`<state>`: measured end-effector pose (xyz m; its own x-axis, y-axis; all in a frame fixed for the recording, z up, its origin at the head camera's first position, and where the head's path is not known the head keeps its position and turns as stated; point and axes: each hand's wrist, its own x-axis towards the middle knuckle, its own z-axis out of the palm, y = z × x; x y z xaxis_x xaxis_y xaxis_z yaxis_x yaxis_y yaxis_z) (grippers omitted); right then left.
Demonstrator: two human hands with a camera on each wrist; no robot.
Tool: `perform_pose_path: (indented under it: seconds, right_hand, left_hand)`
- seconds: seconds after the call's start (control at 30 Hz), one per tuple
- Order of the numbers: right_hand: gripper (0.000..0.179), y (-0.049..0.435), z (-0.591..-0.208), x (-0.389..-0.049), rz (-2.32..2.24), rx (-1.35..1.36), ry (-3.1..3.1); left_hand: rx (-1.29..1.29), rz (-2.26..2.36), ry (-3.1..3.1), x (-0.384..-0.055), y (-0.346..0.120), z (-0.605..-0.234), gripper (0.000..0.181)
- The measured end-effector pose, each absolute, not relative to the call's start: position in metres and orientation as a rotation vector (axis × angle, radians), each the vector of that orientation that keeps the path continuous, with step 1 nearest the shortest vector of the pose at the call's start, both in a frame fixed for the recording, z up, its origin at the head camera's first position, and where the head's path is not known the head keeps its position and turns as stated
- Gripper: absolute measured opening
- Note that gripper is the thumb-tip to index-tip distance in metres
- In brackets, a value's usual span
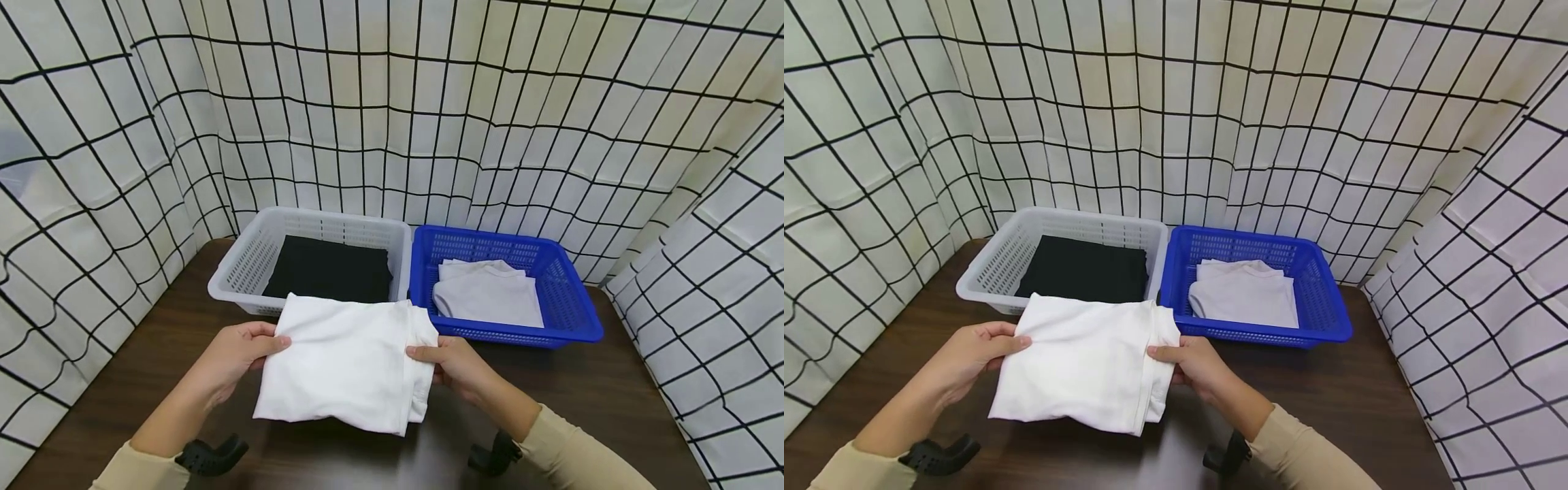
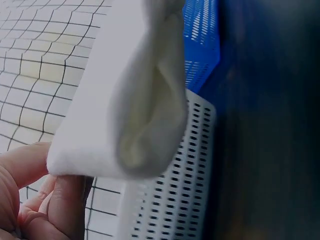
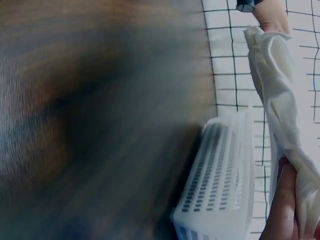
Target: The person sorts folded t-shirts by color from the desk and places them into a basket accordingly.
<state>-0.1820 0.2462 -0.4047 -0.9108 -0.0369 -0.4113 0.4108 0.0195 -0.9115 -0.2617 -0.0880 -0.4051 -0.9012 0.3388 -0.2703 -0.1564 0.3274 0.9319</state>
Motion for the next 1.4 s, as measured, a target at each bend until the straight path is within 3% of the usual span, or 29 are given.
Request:
perform_pose_path:
  seconds: [0.27, 1.0, 1.4]
  right_hand:
    - [0.041, 0.262, -0.388, -0.197, -1.982, 0.442, 1.986]
    - [0.031, 0.316, -0.362, -0.221, -2.016, 0.392, 2.008]
    - [0.034, 0.344, -0.355, -0.235, -2.001, 0.426, 2.03]
  left_hand:
    - [0.255, 1.588, 2.216, -0.282, -0.072, -0.388, 0.046]
    - [0.176, 1.726, 2.109, -0.314, -0.006, -0.365, 0.039]
    - [0.15, 1.717, 2.078, -0.331, 0.024, -0.355, 0.039]
